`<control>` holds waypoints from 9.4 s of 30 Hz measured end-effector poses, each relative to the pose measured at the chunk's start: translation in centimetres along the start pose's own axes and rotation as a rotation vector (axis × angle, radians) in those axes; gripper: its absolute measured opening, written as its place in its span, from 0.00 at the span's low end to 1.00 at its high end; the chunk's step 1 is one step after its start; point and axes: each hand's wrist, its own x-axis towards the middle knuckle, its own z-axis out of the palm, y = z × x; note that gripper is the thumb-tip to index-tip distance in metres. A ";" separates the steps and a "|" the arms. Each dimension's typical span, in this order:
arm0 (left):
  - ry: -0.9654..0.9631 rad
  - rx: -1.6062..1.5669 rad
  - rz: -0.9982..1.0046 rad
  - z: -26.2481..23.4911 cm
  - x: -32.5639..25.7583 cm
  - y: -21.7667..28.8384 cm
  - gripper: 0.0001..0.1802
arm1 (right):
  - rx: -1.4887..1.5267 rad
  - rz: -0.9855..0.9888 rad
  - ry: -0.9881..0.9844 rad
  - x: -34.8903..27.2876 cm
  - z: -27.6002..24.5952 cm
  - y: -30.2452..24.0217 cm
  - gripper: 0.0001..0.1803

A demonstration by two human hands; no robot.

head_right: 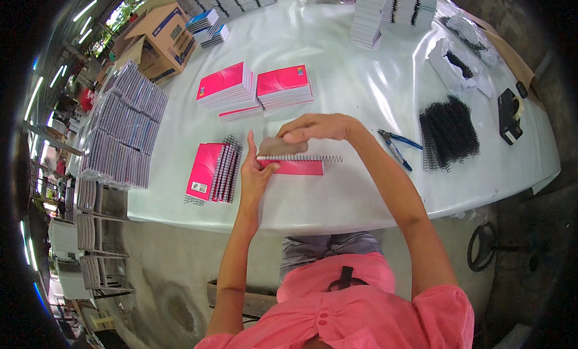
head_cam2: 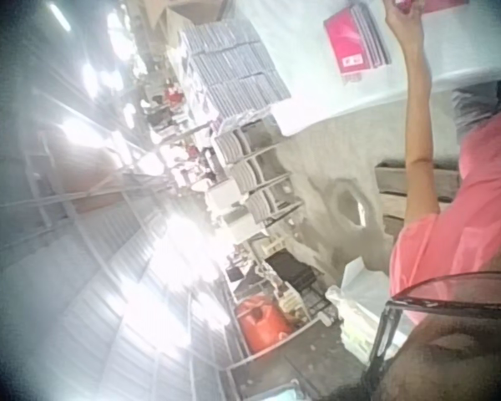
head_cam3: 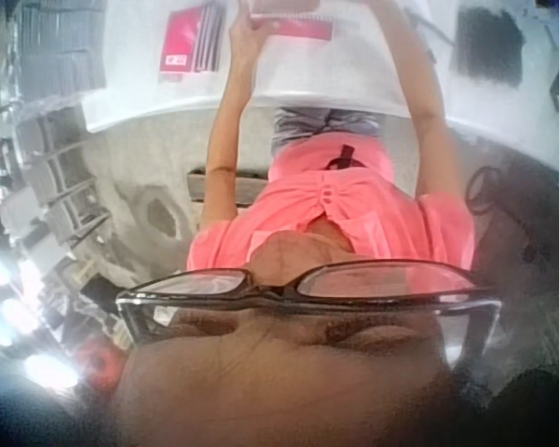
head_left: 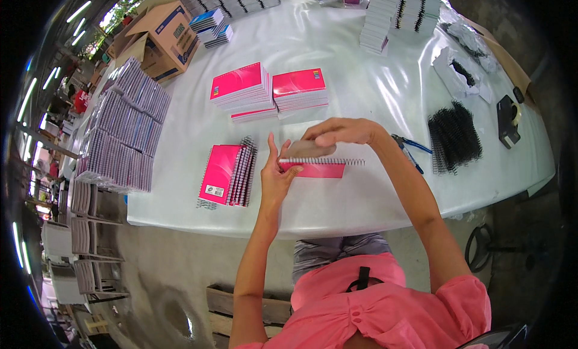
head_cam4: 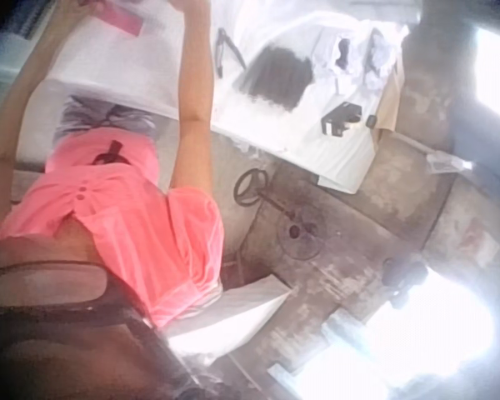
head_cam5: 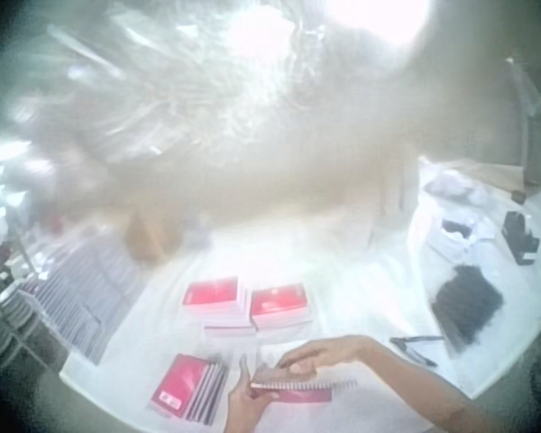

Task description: The person inserts a spiral binding coil into a pink notebook, trims the excess coil using a pair of pliers, and repeats the process for multiple notebooks.

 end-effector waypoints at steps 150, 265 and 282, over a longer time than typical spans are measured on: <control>-0.488 1.347 0.199 4.5 -1.8 7.2 0.28 | -0.459 -0.118 0.779 -13.9 1.8 0.8 0.12; -0.391 0.065 0.041 -3.1 -0.8 1.7 0.35 | -1.032 0.122 0.870 -8.6 1.2 3.9 0.23; -0.017 1.015 0.114 2.4 -4.6 5.2 0.35 | -1.174 0.072 0.805 -12.9 11.8 5.3 0.23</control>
